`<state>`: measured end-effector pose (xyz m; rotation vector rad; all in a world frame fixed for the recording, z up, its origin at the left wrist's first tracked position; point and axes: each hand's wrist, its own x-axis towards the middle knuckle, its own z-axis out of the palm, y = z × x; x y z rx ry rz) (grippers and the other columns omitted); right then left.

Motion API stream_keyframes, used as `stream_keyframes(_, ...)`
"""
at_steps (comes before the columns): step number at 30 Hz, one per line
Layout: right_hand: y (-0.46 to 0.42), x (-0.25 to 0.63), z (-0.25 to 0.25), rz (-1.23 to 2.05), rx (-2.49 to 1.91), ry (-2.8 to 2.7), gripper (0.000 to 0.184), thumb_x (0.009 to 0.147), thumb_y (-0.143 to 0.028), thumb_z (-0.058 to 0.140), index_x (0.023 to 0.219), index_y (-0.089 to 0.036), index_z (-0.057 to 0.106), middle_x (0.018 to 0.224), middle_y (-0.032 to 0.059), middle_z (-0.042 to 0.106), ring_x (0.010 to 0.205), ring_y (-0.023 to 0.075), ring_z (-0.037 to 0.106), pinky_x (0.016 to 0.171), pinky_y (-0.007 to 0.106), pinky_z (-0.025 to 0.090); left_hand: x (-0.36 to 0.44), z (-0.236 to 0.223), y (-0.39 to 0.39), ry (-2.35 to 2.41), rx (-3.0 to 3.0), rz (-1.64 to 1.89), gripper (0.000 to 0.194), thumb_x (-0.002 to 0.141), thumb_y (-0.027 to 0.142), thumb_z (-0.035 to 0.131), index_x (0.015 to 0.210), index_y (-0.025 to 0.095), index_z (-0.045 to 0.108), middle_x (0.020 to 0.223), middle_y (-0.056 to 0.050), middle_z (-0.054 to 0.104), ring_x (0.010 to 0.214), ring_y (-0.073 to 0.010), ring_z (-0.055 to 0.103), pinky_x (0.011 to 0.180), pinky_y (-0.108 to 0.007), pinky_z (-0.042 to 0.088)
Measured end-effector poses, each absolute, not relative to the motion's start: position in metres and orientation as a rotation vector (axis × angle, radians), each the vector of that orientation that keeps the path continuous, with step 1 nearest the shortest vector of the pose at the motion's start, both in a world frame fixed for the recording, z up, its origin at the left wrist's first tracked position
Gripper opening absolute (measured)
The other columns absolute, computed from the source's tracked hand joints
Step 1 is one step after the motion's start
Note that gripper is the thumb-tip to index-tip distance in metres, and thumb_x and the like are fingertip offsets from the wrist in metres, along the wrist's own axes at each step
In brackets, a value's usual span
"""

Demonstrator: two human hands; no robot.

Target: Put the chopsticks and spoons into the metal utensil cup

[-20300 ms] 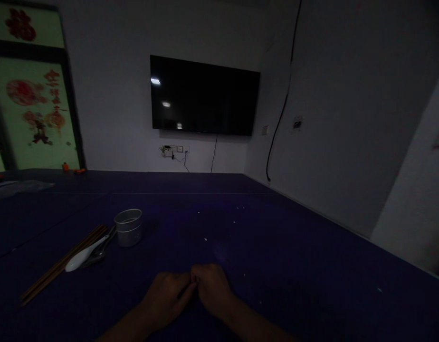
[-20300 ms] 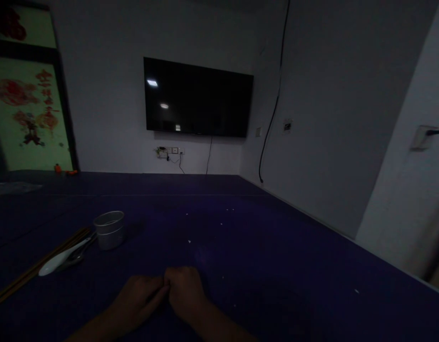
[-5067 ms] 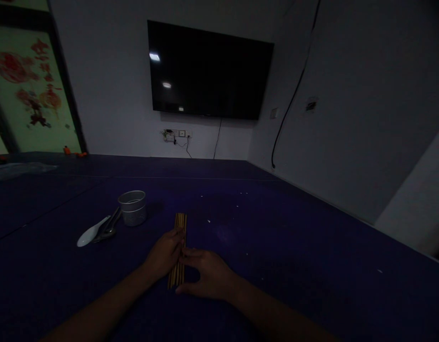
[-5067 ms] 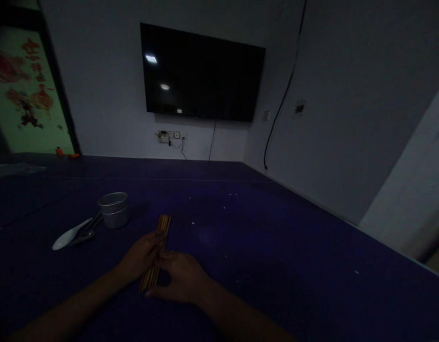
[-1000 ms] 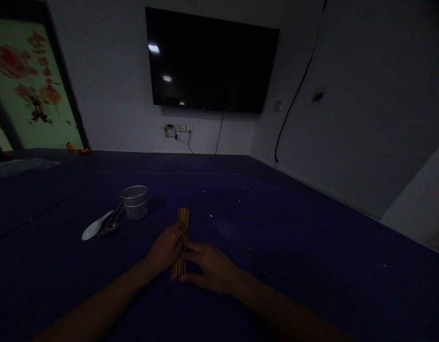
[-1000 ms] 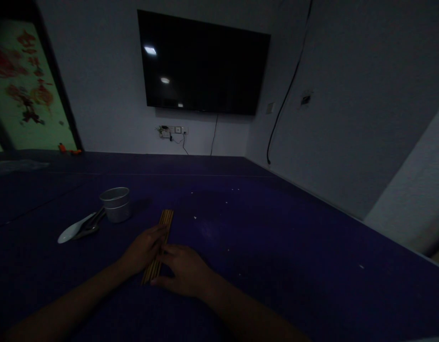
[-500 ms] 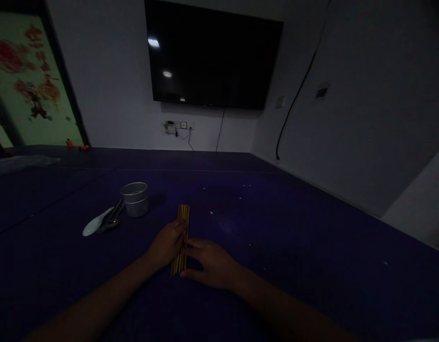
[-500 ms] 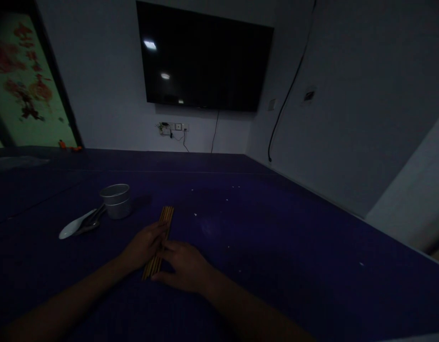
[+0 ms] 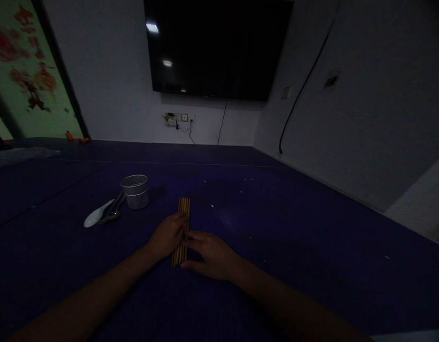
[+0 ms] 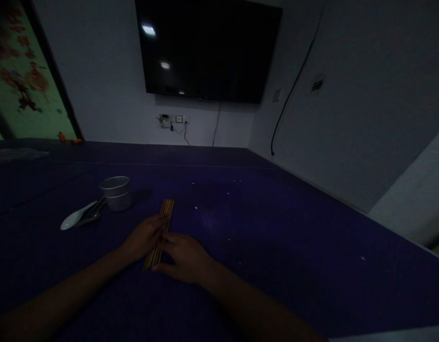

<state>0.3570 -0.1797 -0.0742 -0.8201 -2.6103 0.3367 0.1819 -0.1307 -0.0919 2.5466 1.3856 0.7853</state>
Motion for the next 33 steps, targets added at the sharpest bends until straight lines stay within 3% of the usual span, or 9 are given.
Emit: stream_keyframes(33,-0.179,0.3578,-0.0775,0.341,-0.8,-2.589,0.044,0.084,-0.043,0.057,0.12,-0.019,0.054,0.124,0.0086,0.054,0.111,0.022,0.053,0.093,0.032,0.041,0.1817,-0.0929,-0.1325,1.371,2.505,0.805,0.042,0.084,0.013,0.036,0.12,0.016,0.057,0.127,-0.009,0.056,0.117,-0.0197,0.051,0.1,-0.036,0.041)
